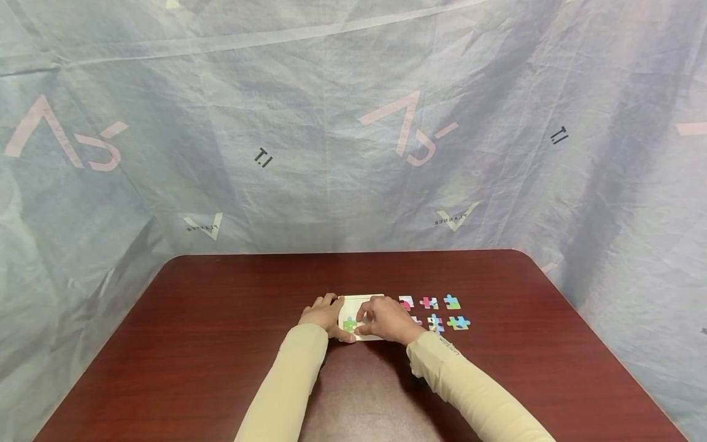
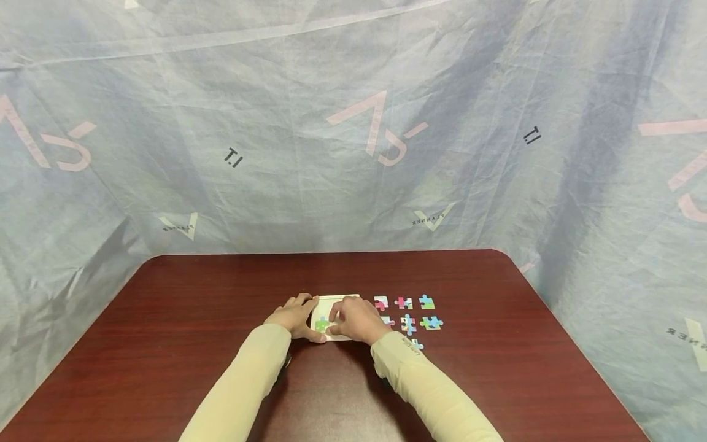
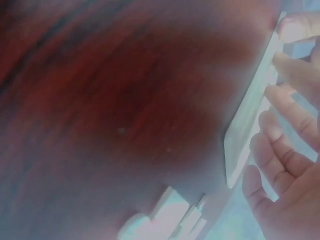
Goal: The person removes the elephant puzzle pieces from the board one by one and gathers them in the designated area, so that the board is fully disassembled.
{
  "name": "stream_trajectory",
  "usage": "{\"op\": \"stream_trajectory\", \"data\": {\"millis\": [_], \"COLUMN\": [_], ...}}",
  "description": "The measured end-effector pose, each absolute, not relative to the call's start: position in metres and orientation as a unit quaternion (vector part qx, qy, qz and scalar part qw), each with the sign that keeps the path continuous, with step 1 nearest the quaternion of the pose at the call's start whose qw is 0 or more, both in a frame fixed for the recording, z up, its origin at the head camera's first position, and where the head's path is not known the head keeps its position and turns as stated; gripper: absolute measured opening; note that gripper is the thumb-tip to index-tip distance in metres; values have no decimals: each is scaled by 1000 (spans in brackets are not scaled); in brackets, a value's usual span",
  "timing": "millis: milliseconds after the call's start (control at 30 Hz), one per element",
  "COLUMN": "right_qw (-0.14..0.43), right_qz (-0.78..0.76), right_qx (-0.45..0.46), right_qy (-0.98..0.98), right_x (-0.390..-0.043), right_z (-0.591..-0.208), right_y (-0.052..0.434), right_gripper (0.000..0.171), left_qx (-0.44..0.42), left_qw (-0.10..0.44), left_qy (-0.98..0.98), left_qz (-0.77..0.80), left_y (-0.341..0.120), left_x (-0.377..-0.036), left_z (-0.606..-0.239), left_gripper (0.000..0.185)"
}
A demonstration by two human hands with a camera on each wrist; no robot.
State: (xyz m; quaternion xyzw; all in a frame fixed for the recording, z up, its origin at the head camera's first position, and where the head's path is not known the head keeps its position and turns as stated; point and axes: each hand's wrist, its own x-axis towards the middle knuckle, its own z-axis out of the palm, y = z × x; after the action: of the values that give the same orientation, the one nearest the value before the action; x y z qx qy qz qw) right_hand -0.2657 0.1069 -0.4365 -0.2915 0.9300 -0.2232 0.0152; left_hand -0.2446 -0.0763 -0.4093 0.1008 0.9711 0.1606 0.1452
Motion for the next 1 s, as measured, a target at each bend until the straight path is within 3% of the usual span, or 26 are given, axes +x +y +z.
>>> {"op": "stream_trajectory", "data": {"millis": [400,1000], "right_qw": [-1,-3], "right_qz": [-198,-227], "right_qx": [-290,-317], "right_qy": [936,921], "right_x": [-267,-269], "right_z": [-434,-426], "right_y": [106,113], "right_gripper": [26,23], "left_qx": [97,83], "left_qw": [143,156], "left_qy": [973,968], "left_qz": [155,180], "left_y": [-75,-75], "left_x": [-244,-246], "left_z": [-408,-412], "left_gripper": [97,98]}}
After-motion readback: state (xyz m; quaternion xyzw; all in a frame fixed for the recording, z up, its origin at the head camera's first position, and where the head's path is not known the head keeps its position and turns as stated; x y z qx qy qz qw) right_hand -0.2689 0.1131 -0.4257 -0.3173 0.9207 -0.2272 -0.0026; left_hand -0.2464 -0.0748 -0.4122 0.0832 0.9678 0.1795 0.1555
